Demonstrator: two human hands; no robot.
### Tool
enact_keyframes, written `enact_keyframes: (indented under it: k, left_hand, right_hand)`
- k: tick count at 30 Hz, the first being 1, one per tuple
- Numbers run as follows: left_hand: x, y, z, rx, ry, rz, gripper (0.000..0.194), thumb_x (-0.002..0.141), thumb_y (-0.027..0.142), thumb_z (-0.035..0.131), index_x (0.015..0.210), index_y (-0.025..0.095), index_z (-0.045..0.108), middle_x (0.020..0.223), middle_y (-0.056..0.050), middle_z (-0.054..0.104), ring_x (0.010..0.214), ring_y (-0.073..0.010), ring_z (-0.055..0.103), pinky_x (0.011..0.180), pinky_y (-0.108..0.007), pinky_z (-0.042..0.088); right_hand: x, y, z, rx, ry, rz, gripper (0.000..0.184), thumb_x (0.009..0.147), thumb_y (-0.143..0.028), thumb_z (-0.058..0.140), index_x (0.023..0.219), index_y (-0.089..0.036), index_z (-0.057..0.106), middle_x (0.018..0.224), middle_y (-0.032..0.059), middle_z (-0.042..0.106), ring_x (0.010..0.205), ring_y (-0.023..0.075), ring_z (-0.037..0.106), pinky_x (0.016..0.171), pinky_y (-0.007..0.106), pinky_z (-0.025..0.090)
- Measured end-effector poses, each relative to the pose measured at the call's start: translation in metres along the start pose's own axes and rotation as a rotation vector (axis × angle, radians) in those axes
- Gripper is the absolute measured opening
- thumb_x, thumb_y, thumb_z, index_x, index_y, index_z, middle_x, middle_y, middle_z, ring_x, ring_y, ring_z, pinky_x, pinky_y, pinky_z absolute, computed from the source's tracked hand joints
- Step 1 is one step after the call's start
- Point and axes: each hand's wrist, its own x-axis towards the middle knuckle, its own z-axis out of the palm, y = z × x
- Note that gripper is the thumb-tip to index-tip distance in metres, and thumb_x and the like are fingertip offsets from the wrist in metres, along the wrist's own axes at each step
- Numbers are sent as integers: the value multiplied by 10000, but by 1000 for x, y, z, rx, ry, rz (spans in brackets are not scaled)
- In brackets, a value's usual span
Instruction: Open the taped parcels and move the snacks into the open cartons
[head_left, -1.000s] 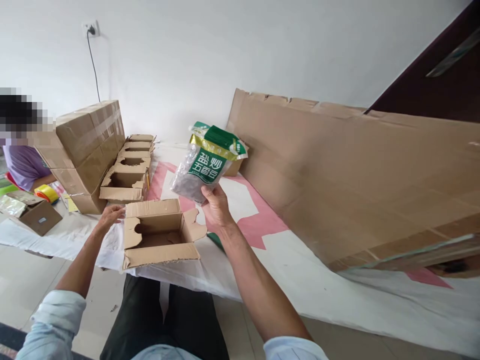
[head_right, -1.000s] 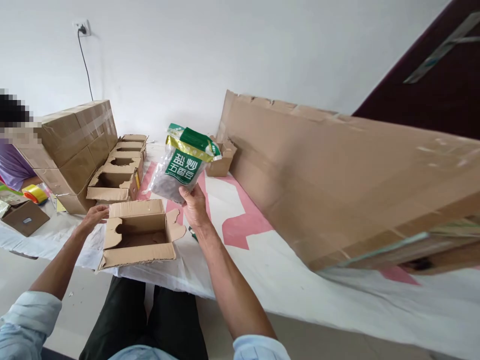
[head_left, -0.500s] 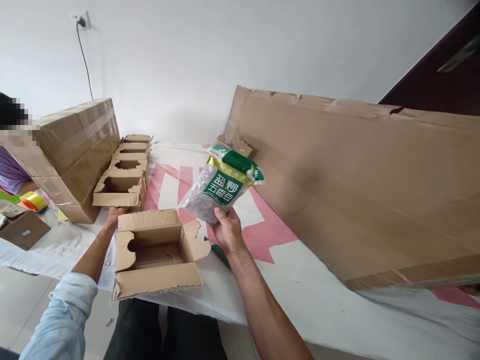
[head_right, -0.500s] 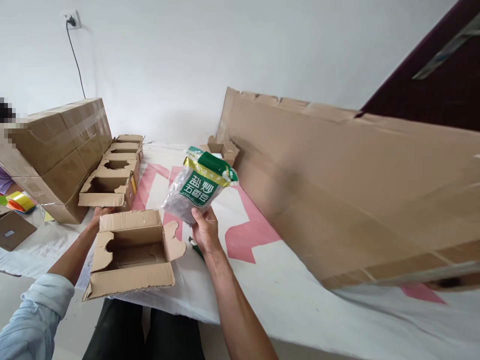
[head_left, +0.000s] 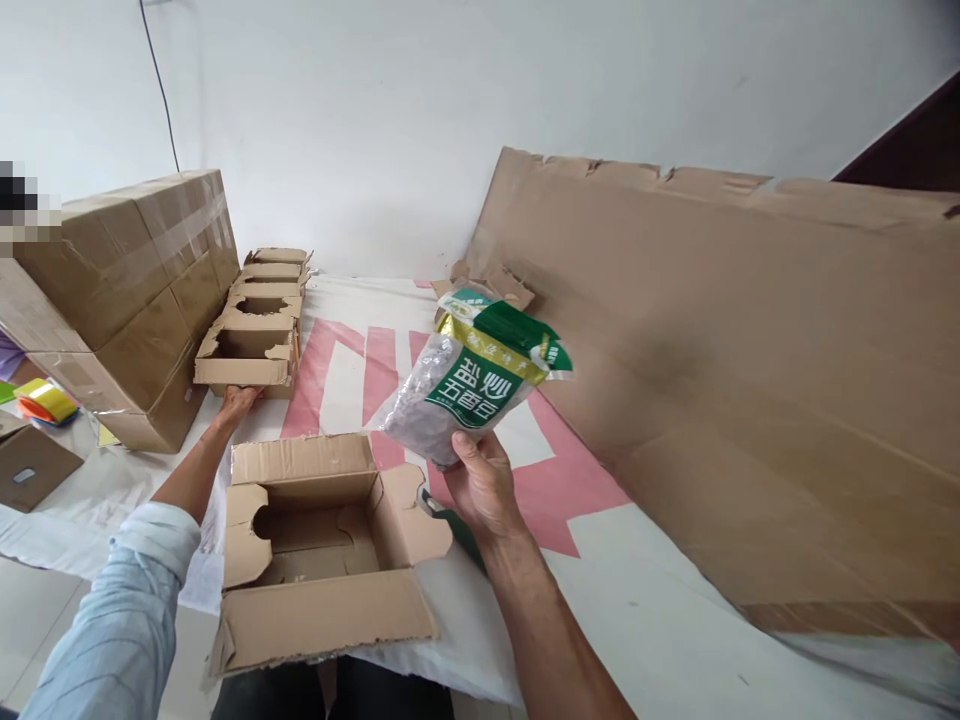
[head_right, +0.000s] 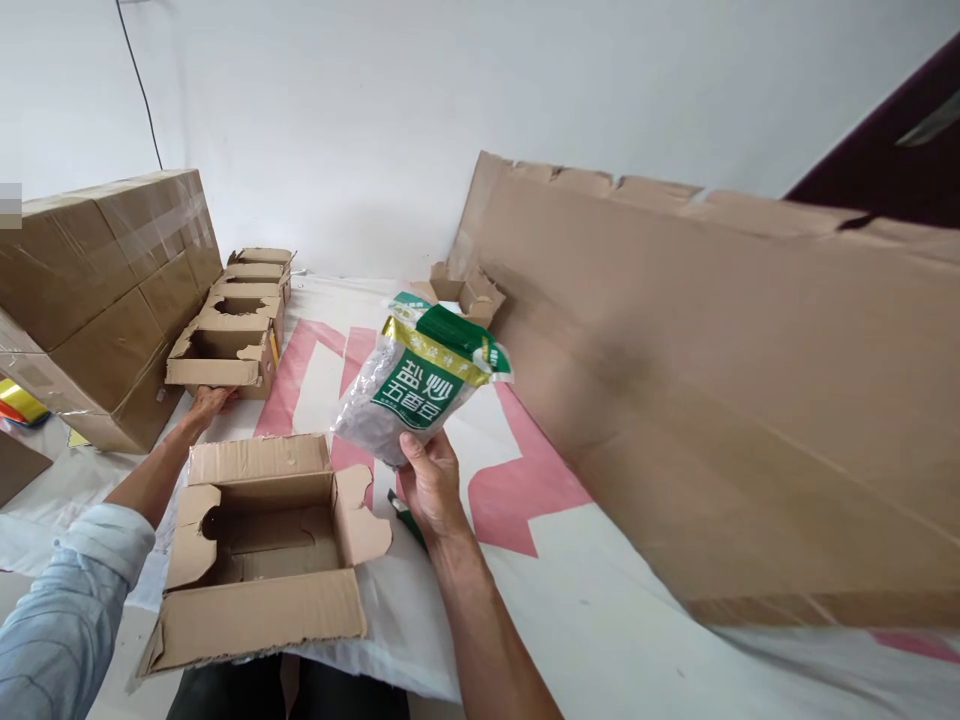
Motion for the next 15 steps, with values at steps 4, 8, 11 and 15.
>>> enact_keyframes:
  k: [4, 8, 11, 15]
  left_hand:
    - [28, 14, 10, 110, 14, -45, 456, 944, 617, 854, 1104, 199, 767, 1123, -123, 835, 1161, -328, 786, 923, -419, 676]
    - [51, 27, 14, 185, 2, -34, 454, 946, 635, 827, 1138, 228, 775, 1146, -128, 848, 1222, -335, 796, 911, -394, 693]
    - [64, 36, 15, 238, -8, -20, 469, 955, 641, 819, 1156, 220, 769, 1156, -152, 843, 1202, -340, 804, 888, -399, 694]
    - [68, 49, 14, 312, -36, 48, 581, 976, 696, 806, 1177, 157, 728, 1058, -154, 820, 1102, -319, 790, 904, -434, 672]
  right_hand:
    - [3, -5, -4, -20, 20, 20, 613, 773, -562, 1054, 1269, -304, 802, 1293, 73, 868, 1198, 306, 795, 1113, 504, 607]
    - [6, -5, -10, -34, 36, 19, 614, 764, -553, 1064, 1269, -320, 804, 1297, 57, 868, 1179, 295, 805, 1109, 497, 617]
    - [8, -2, -14, -47, 53, 18, 615, 762, -544, 1060, 1271, -317, 802, 1285, 61, 870, 1157, 290, 806, 1100, 493, 618]
    - [9, 1, -15, -75, 51, 23, 633, 764, -555, 1046, 1288, -301, 797, 1246, 74, 873, 1147, 300, 805, 1089, 506, 619]
